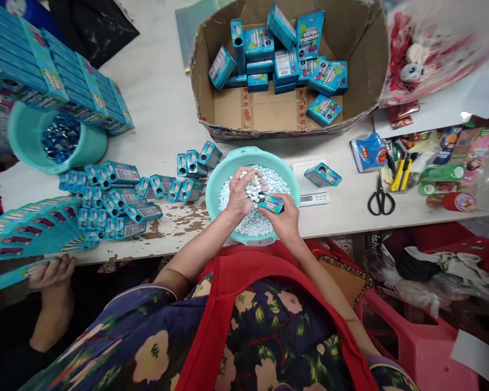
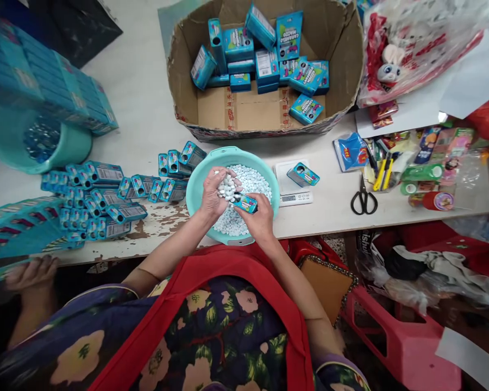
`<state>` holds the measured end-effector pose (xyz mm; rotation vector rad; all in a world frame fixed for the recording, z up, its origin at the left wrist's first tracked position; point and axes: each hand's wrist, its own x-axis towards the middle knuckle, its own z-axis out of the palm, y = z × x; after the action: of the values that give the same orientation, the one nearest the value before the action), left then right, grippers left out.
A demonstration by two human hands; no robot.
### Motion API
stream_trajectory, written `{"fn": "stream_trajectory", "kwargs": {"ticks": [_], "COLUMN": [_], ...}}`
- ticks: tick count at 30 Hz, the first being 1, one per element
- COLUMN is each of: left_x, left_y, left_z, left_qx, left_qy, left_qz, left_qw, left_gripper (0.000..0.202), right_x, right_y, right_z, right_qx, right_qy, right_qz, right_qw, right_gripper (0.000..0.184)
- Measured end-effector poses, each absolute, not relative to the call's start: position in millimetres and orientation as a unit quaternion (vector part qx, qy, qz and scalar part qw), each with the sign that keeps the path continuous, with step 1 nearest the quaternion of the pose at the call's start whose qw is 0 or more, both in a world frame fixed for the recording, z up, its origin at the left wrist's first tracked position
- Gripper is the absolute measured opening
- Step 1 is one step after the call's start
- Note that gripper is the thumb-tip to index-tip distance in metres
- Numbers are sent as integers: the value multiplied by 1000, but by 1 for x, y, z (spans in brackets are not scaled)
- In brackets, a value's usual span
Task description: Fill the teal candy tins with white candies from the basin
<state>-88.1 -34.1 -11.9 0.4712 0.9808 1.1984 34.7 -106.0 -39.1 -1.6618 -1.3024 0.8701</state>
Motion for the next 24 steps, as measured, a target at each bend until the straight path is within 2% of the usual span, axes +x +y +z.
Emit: {"fn": "stream_trajectory", "kwargs": {"ticks": [6,24], "left_x": [-85,-78], "left_y": [-31,-27], "left_z": [-12,3], "left_qx": [239,264], "left_qy": [416,451], "left_qz": [567,548], "left_qw": [669,653], "left_gripper": [27,28], "right_x": [30,35], "right_y": [-102,-98], "right_z": [-36,-24], "right_qx": [-651,-649], "right_qy": [-529,-508], "right_qz": [350,376], "right_qw": [416,424], "right_gripper": [35,36]}}
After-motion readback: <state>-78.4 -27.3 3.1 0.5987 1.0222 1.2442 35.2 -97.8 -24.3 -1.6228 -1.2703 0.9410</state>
